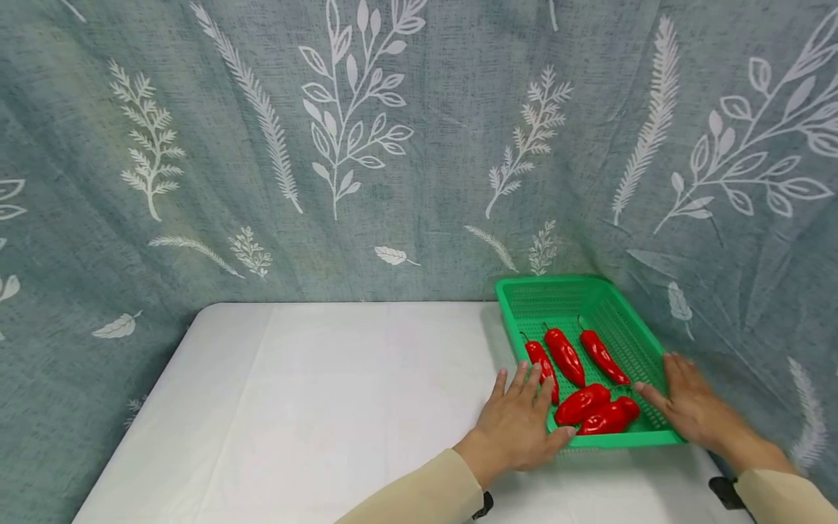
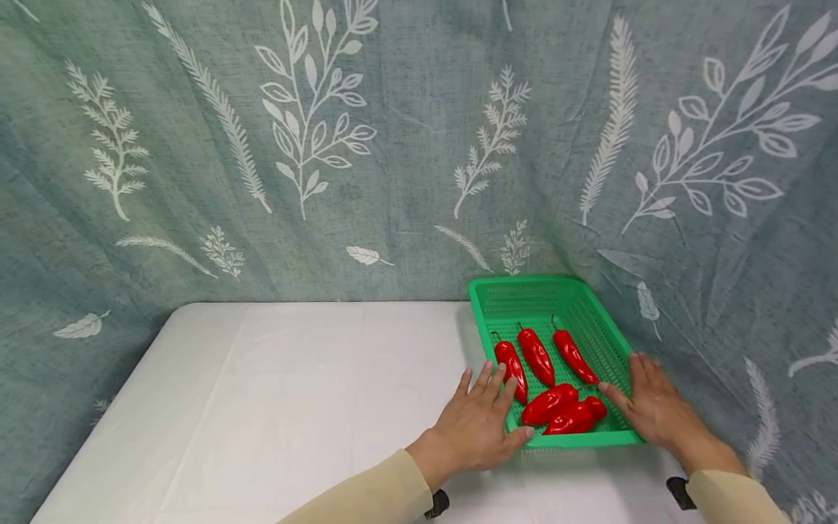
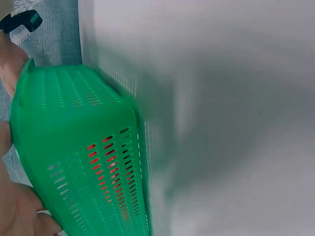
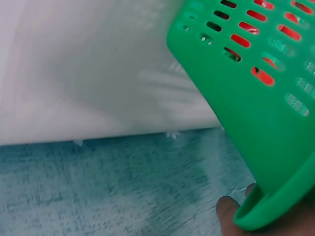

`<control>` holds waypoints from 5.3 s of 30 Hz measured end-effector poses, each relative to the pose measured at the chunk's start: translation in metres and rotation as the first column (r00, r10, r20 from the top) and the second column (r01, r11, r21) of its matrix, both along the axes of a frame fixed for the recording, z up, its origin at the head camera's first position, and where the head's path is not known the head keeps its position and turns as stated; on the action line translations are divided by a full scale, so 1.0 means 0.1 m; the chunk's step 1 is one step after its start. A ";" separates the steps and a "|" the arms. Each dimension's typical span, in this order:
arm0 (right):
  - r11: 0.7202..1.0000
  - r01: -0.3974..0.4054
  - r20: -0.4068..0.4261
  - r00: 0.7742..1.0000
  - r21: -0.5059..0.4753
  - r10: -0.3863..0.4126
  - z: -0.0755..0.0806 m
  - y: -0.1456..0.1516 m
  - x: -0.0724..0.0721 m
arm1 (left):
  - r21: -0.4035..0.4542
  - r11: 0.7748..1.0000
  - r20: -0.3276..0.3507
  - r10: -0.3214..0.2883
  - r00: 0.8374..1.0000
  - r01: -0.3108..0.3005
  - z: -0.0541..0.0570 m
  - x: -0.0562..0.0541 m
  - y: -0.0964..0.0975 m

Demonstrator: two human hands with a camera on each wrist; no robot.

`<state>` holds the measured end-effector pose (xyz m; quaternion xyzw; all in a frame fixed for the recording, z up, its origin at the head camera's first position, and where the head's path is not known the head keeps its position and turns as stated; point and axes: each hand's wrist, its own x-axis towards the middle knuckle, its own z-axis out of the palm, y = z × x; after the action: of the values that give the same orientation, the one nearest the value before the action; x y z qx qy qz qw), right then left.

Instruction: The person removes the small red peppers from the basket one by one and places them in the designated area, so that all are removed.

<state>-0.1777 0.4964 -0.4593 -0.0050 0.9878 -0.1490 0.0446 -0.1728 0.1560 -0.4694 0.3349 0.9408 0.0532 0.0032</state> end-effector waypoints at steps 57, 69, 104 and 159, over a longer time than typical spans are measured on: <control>0.901 -0.411 -0.147 0.891 0.138 0.429 -0.05 -2.40 0.08 | 0.220 0.969 0.053 0.105 0.993 -0.114 -0.10 0.11 -3.00; 0.907 -0.394 -0.158 0.896 0.146 0.415 -0.05 -2.43 0.17 | 0.202 0.966 0.078 0.149 0.986 -0.162 -0.08 0.01 -2.92; 0.913 -0.385 -0.111 0.910 0.136 0.400 -0.04 -2.41 0.19 | 0.567 0.372 0.821 -0.328 0.467 -0.735 0.56 -1.49 -1.84; 0.903 -0.384 -0.120 0.904 0.192 0.410 -0.04 -2.41 0.20 | 0.587 0.581 0.773 -0.194 0.604 -0.564 -0.16 -1.57 -1.13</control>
<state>-0.1582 0.2550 -0.4629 -0.2143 0.9753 -0.0540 -0.0039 -0.3302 0.0425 -0.4851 0.1276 0.7477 0.6012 0.2515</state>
